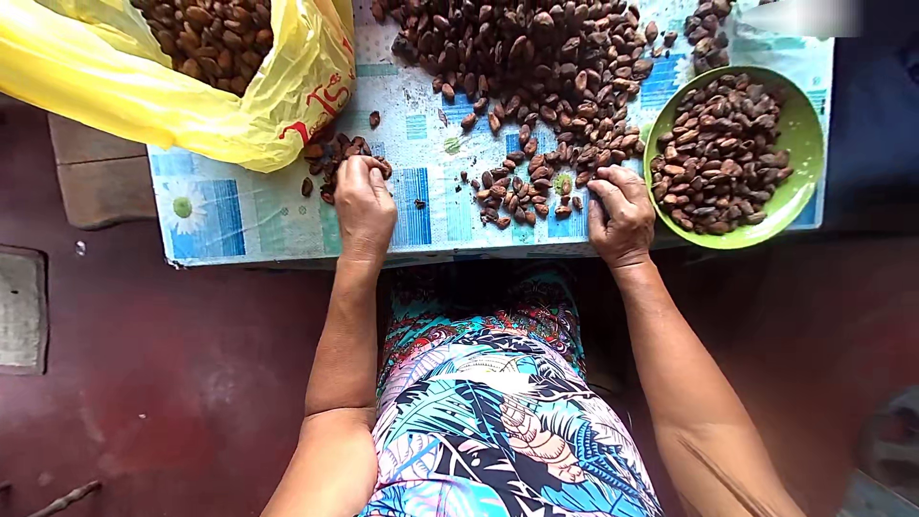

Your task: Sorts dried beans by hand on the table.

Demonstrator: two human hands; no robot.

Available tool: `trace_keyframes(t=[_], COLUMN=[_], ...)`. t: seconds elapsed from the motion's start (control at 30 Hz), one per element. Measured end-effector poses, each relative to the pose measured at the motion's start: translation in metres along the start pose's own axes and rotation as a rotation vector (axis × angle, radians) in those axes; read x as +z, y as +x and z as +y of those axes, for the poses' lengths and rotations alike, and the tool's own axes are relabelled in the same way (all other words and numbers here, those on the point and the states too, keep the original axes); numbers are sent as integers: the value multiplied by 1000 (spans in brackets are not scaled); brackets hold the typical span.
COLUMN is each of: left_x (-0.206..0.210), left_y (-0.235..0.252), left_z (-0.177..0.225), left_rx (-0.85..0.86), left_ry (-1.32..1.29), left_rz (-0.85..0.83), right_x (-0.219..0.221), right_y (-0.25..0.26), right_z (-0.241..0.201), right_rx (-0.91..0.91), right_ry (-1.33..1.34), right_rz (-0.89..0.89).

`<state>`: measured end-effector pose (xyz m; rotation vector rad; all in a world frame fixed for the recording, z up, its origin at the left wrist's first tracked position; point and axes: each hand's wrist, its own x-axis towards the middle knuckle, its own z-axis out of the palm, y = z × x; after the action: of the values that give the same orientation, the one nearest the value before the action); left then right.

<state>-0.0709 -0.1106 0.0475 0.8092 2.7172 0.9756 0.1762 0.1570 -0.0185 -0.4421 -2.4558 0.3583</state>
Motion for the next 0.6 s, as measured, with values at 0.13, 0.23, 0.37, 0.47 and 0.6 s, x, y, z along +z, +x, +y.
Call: trace_keyframes(t=[0.13,0.23,0.37,0.47,0.6], left_x=[-24,-25,-3,27,44], left_y=[16,27,65,105,130], left_z=[-5,5,35,45,52], left_rx=[-127,-26,258,295,236], left_ry=[263,256,219,233,314], left_rz=[-45,-26,-172,-257,-271], right_x=[0,0,0,0,0], right_y=[0,0,0,-1,0], right_z=[-1,-1,-1,-3,-2], right_rx=[4,8,11,17,9], right_ry=[-2,-2,1,5,10], right_rz=[-6,-10,-7,-4,6])
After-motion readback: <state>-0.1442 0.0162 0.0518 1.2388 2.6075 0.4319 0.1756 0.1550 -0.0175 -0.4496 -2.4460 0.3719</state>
